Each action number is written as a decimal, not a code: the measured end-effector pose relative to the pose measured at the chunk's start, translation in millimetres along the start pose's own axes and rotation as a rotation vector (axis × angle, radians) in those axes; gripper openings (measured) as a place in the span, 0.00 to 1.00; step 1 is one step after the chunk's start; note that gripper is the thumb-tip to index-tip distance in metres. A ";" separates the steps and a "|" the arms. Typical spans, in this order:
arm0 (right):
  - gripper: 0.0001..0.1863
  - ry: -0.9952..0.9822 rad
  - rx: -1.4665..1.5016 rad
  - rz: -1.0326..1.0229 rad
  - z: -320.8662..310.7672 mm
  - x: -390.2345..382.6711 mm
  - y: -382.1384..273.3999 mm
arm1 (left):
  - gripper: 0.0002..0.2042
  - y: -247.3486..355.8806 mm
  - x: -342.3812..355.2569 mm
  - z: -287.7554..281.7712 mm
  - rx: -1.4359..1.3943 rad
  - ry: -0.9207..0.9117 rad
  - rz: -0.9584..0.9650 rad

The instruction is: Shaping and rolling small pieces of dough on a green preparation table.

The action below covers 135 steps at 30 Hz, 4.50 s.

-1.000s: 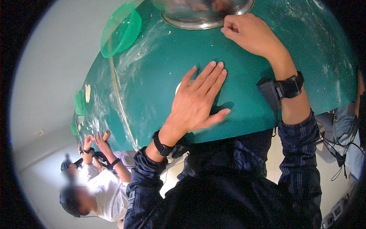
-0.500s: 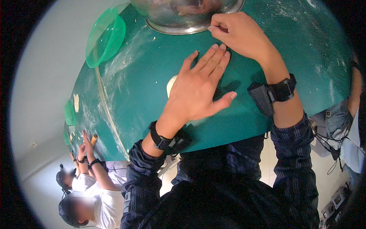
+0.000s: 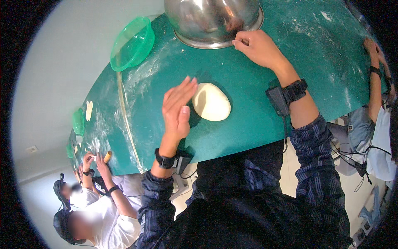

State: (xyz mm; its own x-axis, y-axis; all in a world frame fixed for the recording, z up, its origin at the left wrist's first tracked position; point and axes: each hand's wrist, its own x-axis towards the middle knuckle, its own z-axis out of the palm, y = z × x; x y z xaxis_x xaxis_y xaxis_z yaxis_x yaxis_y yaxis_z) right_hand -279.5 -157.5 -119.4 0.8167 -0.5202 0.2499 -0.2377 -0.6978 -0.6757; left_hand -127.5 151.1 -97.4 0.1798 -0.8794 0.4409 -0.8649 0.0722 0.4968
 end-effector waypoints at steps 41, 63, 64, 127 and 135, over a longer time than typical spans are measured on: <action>0.14 0.045 -0.083 -0.074 4.8 -4.9 5.3 | 0.42 28.1 46.5 51.2 0.023 -0.441 0.073; 0.08 -0.248 0.342 -0.177 12.8 -69.9 -55.0 | 0.53 -20.2 40.5 24.4 0.048 -0.500 0.028; 0.10 -0.239 0.291 -0.263 17.7 -69.5 -55.3 | 0.53 -22.1 40.6 23.8 0.042 -0.507 0.031; 0.09 -0.116 0.056 -0.450 25.0 -73.0 -65.9 | 0.34 -20.4 39.2 35.7 -0.037 -0.396 -0.045; 0.09 -0.040 0.403 -0.069 19.8 -71.0 -65.3 | 0.35 -18.9 41.3 31.5 -0.007 -0.407 -0.039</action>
State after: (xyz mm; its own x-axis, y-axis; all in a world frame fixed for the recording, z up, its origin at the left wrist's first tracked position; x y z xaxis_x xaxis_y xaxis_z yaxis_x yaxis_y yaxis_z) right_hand -311.5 -65.2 -106.8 0.8452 -0.4536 0.2824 0.0369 -0.4778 -0.8777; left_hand -118.5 98.5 -112.1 0.0112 -0.9958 0.0904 -0.8575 0.0370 0.5132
